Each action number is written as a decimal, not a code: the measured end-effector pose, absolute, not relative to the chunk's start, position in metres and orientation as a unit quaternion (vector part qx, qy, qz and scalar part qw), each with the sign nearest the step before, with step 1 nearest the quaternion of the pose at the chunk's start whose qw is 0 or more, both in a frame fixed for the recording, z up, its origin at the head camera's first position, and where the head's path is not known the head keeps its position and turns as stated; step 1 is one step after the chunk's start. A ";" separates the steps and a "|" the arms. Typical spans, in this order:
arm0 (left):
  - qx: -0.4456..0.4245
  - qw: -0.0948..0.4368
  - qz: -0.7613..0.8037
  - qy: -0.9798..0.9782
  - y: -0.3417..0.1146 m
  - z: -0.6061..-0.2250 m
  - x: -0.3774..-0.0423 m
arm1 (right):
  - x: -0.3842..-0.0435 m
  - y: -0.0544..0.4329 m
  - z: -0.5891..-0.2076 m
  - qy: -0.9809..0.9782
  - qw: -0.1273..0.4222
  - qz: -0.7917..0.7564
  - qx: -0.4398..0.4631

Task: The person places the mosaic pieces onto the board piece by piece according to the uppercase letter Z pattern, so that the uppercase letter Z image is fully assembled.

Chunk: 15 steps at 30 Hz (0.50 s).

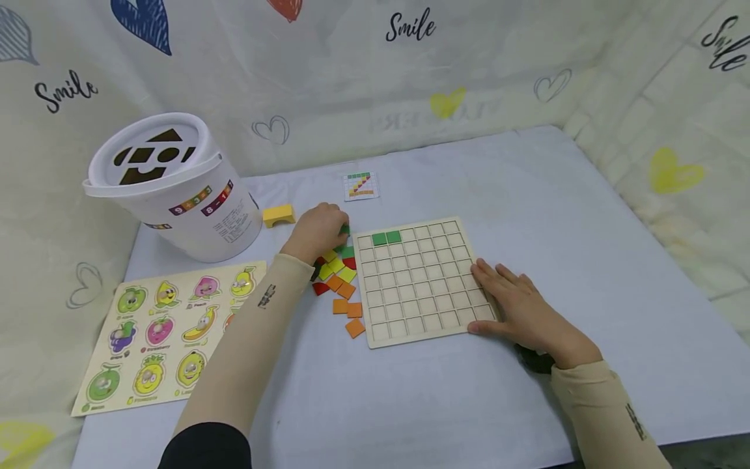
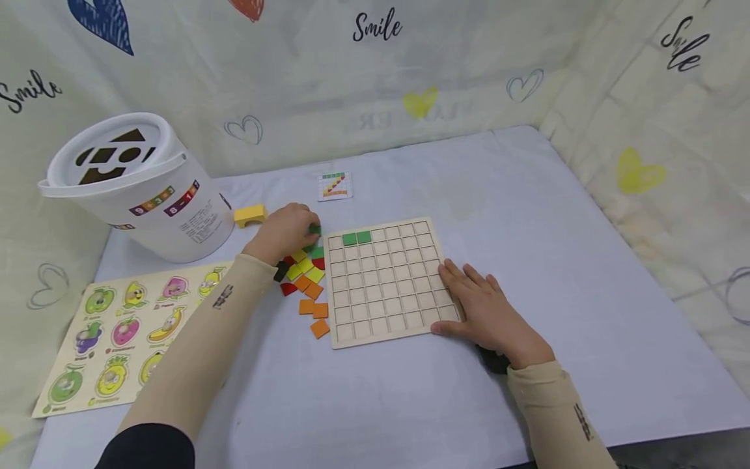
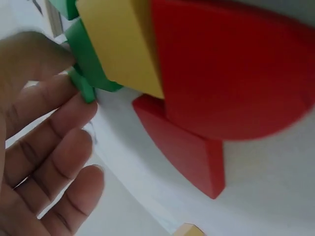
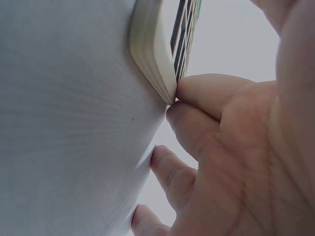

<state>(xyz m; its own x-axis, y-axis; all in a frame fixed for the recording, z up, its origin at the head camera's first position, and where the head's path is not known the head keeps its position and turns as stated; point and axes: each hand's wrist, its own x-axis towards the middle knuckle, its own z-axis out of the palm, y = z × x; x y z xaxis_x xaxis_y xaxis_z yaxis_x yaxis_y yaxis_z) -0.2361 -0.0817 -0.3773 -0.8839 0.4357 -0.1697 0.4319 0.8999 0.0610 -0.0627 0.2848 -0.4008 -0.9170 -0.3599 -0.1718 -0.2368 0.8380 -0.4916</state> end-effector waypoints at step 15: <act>0.236 0.053 0.105 0.965 -0.052 -0.379 -0.234 | -0.061 0.286 -0.401 0.951 0.125 -0.238 -0.154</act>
